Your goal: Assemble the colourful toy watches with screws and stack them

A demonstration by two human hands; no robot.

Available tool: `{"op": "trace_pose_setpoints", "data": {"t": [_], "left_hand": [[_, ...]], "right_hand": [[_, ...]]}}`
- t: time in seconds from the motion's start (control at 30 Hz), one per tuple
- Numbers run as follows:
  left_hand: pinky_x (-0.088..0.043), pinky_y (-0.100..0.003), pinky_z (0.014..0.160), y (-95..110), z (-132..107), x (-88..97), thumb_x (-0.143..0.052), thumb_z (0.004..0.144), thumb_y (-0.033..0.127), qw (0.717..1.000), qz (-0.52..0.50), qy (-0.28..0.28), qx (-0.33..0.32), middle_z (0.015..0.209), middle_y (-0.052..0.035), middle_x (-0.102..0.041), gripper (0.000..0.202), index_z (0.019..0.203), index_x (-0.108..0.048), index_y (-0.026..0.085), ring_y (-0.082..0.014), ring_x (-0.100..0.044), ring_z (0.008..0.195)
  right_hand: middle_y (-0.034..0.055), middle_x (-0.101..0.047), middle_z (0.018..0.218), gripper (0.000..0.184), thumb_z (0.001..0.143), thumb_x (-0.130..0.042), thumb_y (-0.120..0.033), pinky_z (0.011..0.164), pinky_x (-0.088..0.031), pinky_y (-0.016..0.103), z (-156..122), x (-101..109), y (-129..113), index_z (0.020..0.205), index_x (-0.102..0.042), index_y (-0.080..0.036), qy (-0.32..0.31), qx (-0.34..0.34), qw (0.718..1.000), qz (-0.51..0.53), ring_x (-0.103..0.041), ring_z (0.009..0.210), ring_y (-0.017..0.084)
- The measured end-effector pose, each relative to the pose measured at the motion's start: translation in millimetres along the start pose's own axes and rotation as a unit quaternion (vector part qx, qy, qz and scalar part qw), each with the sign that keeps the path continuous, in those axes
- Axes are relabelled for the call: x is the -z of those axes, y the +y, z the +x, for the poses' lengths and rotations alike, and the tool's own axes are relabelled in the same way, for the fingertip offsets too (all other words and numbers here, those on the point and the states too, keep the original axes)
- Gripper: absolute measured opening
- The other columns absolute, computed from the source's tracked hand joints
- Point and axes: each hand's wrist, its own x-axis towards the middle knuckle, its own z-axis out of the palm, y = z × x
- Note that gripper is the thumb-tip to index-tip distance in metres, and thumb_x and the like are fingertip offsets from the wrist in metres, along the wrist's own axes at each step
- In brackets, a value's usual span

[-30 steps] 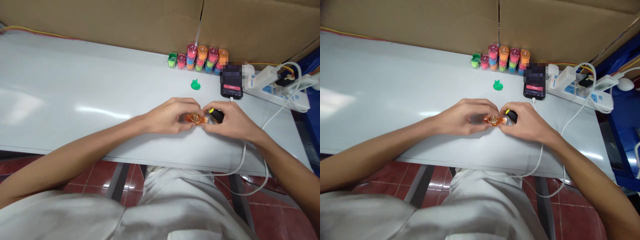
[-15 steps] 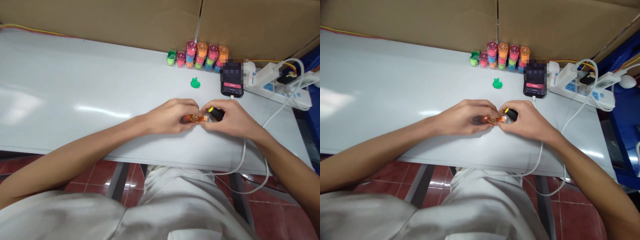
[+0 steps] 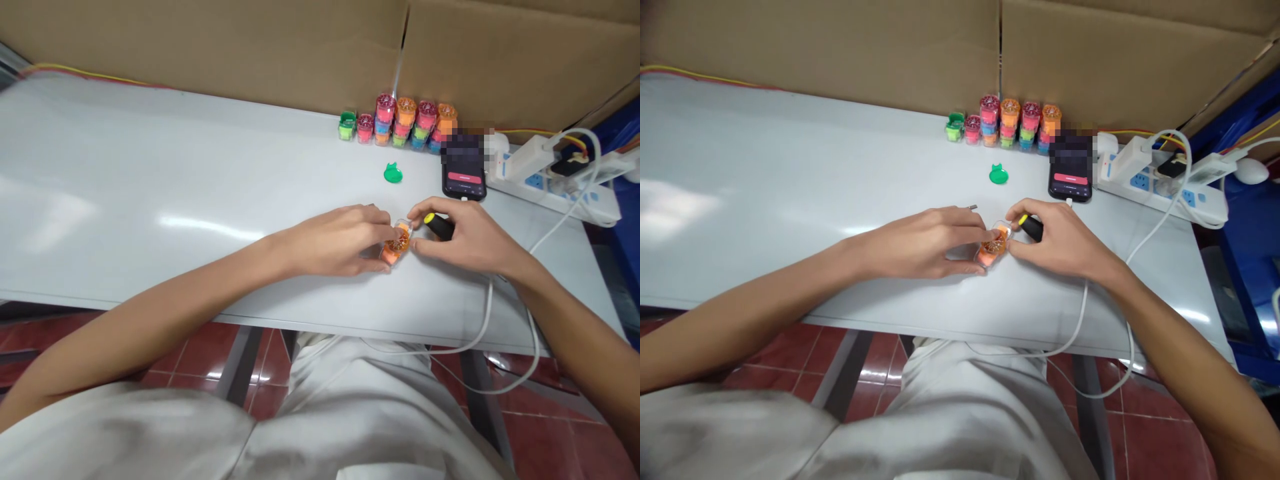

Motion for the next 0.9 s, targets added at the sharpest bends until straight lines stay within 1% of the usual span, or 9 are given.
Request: {"op": "trace_pose_setpoints", "data": {"t": [0.1, 0.3, 0.43, 0.5, 0.57, 0.63, 0.7, 0.8, 0.9], "left_hand": [[-0.051, -0.036, 0.091, -1, 1, -3.5, -0.067, 0.098, 0.036, 1.000, 0.013, 0.010, -0.007, 0.110, -0.0102, -0.070, 0.029, 0.121, -0.071, 0.018, -0.0249, -0.068, 0.099], [-0.049, -0.043, 0.105, -1, 1, -11.3, -0.069, 0.091, 0.037, 0.998, 0.001, 0.058, -0.037, 0.137, -0.0189, -0.060, 0.041, 0.125, -0.059, 0.016, -0.0315, -0.062, 0.123], [-0.050, -0.037, 0.088, 2, 3, -7.7, -0.076, 0.082, 0.044, 0.999, 0.004, 0.045, -0.006, 0.112, -0.0117, -0.065, 0.041, 0.106, -0.057, 0.017, -0.0248, -0.064, 0.096], [-0.048, -0.035, 0.083, -3, 2, 2.0, -0.079, 0.079, 0.057, 0.996, 0.032, 0.077, 0.030, 0.105, -0.0085, -0.063, 0.050, 0.102, -0.056, 0.019, -0.0223, -0.060, 0.088], [-0.044, -0.034, 0.078, -16, -1, 14.8, -0.078, 0.076, 0.070, 0.983, 0.066, 0.144, 0.096, 0.106, -0.0077, -0.062, 0.062, 0.105, -0.056, 0.021, -0.0214, -0.058, 0.087], [-0.040, -0.032, 0.075, -38, -6, 26.1, -0.076, 0.076, 0.076, 0.953, 0.110, 0.208, 0.193, 0.109, -0.0069, -0.061, 0.067, 0.110, -0.056, 0.022, -0.0195, -0.055, 0.085], [-0.035, -0.031, 0.072, -65, -12, 31.2, -0.075, 0.075, 0.080, 0.918, 0.146, 0.238, 0.281, 0.095, -0.0039, -0.057, 0.067, 0.104, -0.057, 0.022, -0.0185, -0.052, 0.081], [-0.032, -0.030, 0.071, -99, -18, 27.1, -0.076, 0.074, 0.078, 0.906, 0.143, 0.250, 0.310, 0.083, -0.0001, -0.052, 0.063, 0.092, -0.056, 0.021, -0.0141, -0.045, 0.075], [-0.032, -0.030, 0.071, -113, -19, 20.6, -0.076, 0.073, 0.078, 0.910, 0.132, 0.246, 0.306, 0.076, 0.0018, -0.050, 0.064, 0.088, -0.056, 0.019, -0.0120, -0.042, 0.072]], "right_hand": [[0.0004, -0.075, 0.115, 0.038, 0.078, -0.077, -0.033, 0.088, -0.048, 0.033, -1, 3, -1, 0.114, -0.072, -0.024, -0.017, -0.001, 1.000, 0.010, -0.068, 0.098, 0.019], [-0.0026, -0.073, 0.119, 0.043, 0.077, -0.078, -0.030, 0.080, -0.047, 0.029, -3, 5, -4, 0.119, -0.068, -0.026, -0.069, 0.003, 0.998, 0.010, -0.063, 0.081, 0.013], [0.0008, -0.073, 0.117, 0.054, 0.078, -0.076, -0.028, 0.081, -0.047, 0.030, -3, 2, -4, 0.129, -0.063, -0.024, -0.056, 0.002, 0.998, 0.001, -0.064, 0.085, 0.015], [0.0022, -0.073, 0.116, 0.052, 0.080, -0.075, -0.031, 0.082, -0.047, 0.030, -3, 1, -5, 0.129, -0.063, -0.024, -0.053, -0.002, 0.999, 0.002, -0.065, 0.089, 0.016], [0.0026, -0.073, 0.116, 0.044, 0.082, -0.074, -0.032, 0.086, -0.047, 0.031, -3, -1, -5, 0.124, -0.066, -0.024, -0.058, 0.002, 0.998, 0.005, -0.066, 0.093, 0.017], [0.0020, -0.073, 0.116, 0.037, 0.084, -0.072, -0.032, 0.090, -0.047, 0.032, -3, -2, -4, 0.120, -0.067, -0.024, -0.060, 0.011, 0.998, 0.003, -0.067, 0.097, 0.018], [0.0015, -0.073, 0.115, 0.034, 0.086, -0.071, -0.032, 0.092, -0.047, 0.033, -3, -2, -3, 0.118, -0.068, -0.024, -0.062, 0.019, 0.998, 0.001, -0.067, 0.101, 0.018], [0.0014, -0.073, 0.114, 0.029, 0.087, -0.070, -0.033, 0.093, -0.047, 0.034, -4, -3, -2, 0.115, -0.068, -0.024, -0.066, 0.023, 0.998, 0.004, -0.067, 0.102, 0.018], [0.0009, -0.073, 0.114, 0.029, 0.088, -0.070, -0.033, 0.093, -0.047, 0.034, -4, -4, -1, 0.115, -0.068, -0.025, -0.060, 0.025, 0.998, 0.000, -0.067, 0.102, 0.018]]}}
